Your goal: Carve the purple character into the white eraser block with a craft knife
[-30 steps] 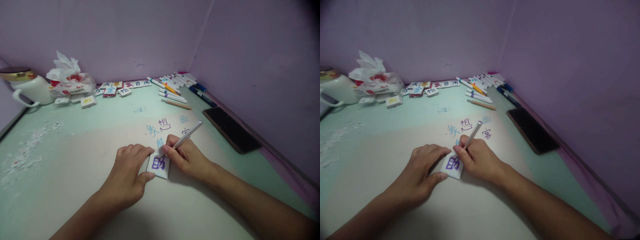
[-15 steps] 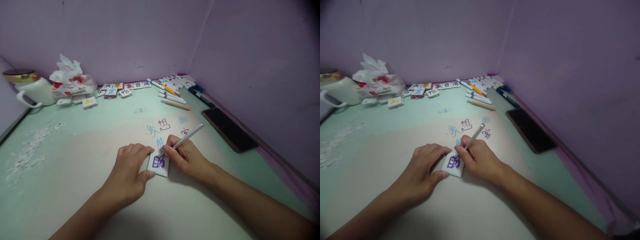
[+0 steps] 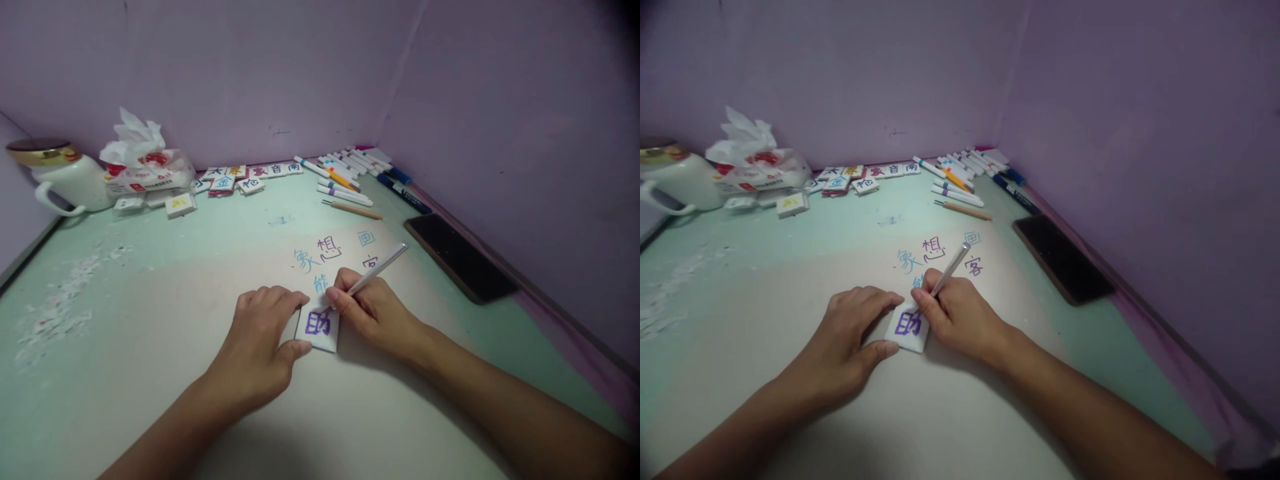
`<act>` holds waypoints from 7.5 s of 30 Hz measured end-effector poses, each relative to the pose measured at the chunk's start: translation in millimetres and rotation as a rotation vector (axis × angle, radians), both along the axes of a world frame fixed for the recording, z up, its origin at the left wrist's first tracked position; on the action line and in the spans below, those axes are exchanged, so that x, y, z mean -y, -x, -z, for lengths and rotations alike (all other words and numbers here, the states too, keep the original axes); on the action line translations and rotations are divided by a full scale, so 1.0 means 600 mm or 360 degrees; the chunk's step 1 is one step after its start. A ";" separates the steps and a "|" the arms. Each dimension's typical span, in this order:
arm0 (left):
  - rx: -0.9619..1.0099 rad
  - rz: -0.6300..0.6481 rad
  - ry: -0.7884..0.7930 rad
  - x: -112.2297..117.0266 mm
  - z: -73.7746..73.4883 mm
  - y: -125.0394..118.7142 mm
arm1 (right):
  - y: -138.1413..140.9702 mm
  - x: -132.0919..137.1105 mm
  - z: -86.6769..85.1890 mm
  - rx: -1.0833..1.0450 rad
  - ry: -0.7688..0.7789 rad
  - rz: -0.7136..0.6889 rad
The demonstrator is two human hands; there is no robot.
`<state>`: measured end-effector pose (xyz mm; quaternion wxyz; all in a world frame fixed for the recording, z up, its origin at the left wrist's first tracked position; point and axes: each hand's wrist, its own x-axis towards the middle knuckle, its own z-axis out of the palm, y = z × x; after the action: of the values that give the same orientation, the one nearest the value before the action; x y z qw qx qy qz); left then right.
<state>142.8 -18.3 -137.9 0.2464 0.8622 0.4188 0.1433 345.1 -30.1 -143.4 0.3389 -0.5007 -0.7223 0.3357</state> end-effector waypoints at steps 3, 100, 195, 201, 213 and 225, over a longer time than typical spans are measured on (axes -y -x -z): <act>0.0009 -0.0014 -0.0031 0.001 0.000 -0.001 | 0.001 0.000 0.000 -0.0003 0.0003 0.0015; 0.0539 -0.0309 -0.0657 0.035 0.004 -0.016 | 0.011 0.017 -0.013 -0.1035 0.0688 0.0342; 0.1930 -0.0382 0.1768 0.025 -0.014 -0.019 | 0.031 0.026 0.002 -0.1974 0.1076 -0.0049; 0.1915 -0.0382 0.1773 0.026 -0.015 -0.020 | 0.032 0.026 0.000 -0.1979 0.1094 -0.0031; 0.1904 -0.0366 0.1797 0.023 -0.021 -0.021 | 0.031 0.027 0.000 -0.1974 0.1099 -0.0110; 0.1796 -0.0458 0.1656 0.023 -0.004 -0.014 | 0.022 0.018 -0.002 -0.1716 0.0982 0.0106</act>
<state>151.1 -31.8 -135.5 0.7738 0.3697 0.3513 0.3757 332.1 -40.7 -142.4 0.5059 -0.3579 -0.3032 0.7239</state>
